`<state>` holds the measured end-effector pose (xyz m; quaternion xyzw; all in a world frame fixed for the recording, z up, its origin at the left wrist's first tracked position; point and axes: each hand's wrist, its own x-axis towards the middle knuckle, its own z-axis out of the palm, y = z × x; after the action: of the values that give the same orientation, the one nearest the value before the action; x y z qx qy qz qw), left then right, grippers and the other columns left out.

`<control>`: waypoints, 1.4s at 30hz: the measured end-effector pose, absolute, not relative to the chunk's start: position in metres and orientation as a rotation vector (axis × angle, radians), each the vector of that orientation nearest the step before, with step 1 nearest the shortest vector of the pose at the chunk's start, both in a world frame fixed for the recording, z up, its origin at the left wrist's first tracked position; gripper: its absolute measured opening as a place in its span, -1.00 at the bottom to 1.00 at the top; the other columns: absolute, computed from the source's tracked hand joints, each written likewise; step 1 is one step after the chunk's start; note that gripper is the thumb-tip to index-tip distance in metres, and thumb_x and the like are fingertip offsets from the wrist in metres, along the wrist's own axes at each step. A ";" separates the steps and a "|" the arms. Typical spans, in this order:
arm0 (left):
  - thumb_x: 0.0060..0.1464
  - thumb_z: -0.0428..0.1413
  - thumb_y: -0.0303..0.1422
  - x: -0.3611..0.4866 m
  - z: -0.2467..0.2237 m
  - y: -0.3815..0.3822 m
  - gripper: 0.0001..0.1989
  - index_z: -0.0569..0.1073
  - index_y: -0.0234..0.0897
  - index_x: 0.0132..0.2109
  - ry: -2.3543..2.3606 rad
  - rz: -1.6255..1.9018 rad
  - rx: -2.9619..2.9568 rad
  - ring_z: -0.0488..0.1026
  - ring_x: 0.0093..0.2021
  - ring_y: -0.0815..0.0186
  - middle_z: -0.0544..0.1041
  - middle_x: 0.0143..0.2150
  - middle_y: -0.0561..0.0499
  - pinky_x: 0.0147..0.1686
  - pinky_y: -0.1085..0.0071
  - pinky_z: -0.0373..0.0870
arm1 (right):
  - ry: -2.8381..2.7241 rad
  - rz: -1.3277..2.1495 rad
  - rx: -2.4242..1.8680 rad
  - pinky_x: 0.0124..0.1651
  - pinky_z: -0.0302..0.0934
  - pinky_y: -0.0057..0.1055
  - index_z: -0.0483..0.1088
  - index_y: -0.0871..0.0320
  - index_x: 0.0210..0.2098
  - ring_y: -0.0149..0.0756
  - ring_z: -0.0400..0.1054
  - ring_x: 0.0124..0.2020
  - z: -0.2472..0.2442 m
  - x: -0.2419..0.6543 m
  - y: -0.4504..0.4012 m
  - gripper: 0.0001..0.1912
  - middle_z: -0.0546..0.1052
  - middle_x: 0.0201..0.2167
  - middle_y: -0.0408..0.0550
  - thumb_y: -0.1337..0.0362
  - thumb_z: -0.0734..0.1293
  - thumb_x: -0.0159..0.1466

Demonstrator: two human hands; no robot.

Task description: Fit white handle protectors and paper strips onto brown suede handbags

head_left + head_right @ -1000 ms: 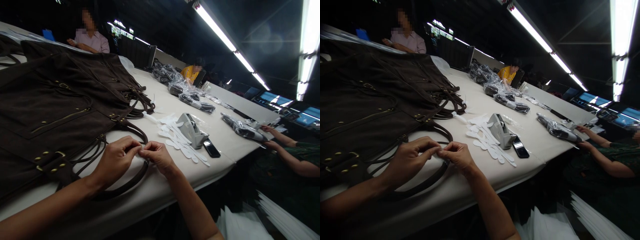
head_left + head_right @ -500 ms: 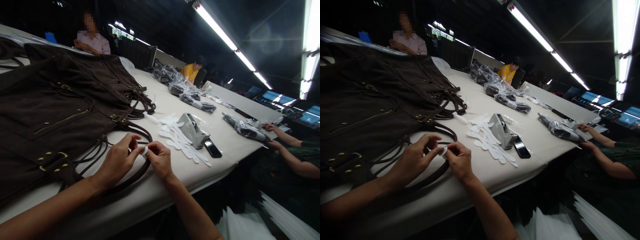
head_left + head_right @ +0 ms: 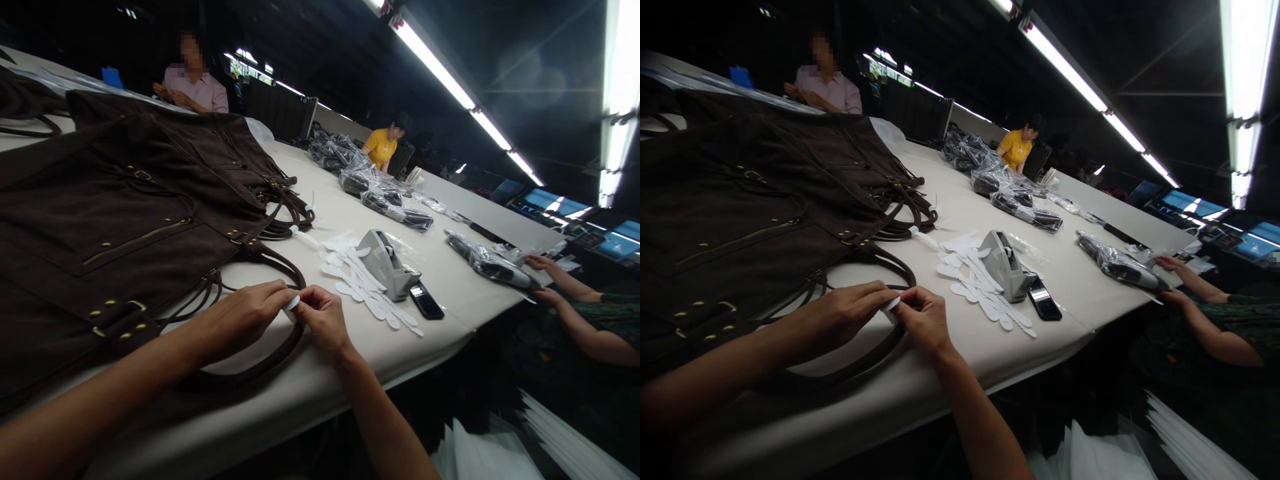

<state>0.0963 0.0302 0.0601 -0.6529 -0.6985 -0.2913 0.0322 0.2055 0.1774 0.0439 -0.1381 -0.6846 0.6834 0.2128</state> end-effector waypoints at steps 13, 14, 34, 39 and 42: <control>0.13 0.02 -0.29 0.099 0.063 0.036 -0.77 0.54 -0.25 -0.36 -2.474 -1.356 -1.613 0.45 -0.46 0.35 0.53 -0.47 0.02 -0.44 0.51 0.30 | -2.006 1.709 -0.362 -0.45 0.14 -0.46 0.48 0.16 -0.36 -0.43 0.18 -0.55 0.039 0.205 0.177 -0.71 0.43 -0.50 -0.17 0.09 0.50 0.07; 0.11 0.03 -0.27 0.101 0.064 0.037 -0.76 0.53 -0.25 -0.39 -2.594 -1.469 -1.504 0.44 -0.52 0.35 0.51 -0.53 0.04 -0.49 0.51 0.29 | -2.006 1.608 -0.368 -0.45 0.13 -0.46 0.47 0.15 -0.33 -0.43 0.17 -0.54 0.038 0.207 0.174 -0.74 0.42 -0.48 -0.16 0.10 0.47 0.12; 0.18 0.03 -0.28 0.129 0.088 0.043 -0.76 0.53 -0.26 -0.34 -2.198 -1.206 -1.437 0.46 -0.41 0.35 0.56 -0.40 0.03 -0.33 0.42 0.29 | -1.883 1.352 -0.478 -0.43 -0.02 -0.43 0.30 0.13 -0.54 -0.42 0.07 -0.54 0.051 0.213 0.150 -0.59 0.22 -0.63 -0.24 0.01 0.30 0.31; 0.05 0.11 -0.23 0.133 0.105 0.045 -0.78 0.57 -0.26 -0.32 -2.381 -1.590 -1.117 0.44 -0.52 0.34 0.55 -0.48 0.04 -0.48 0.44 0.34 | -1.794 1.406 -0.556 -0.45 -0.06 -0.44 0.20 0.14 -0.60 -0.43 0.01 -0.54 0.042 0.217 0.162 -0.53 0.16 -0.64 -0.26 -0.02 0.28 0.30; -0.04 0.17 -0.23 0.133 0.111 0.044 -0.79 0.57 -0.28 -0.33 -2.457 -1.874 -0.903 0.40 -0.58 0.35 0.51 -0.56 0.05 -0.58 0.46 0.34 | -1.794 1.398 -0.601 -0.45 -0.08 -0.44 0.18 0.14 -0.60 -0.43 0.00 -0.53 0.032 0.227 0.167 -0.53 0.13 -0.64 -0.26 -0.01 0.27 0.31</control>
<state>0.1328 0.0435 0.1114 -0.2804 -0.7626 -0.5816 -0.0390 0.2271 0.1671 0.0324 -0.2359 -0.7041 0.5485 0.3844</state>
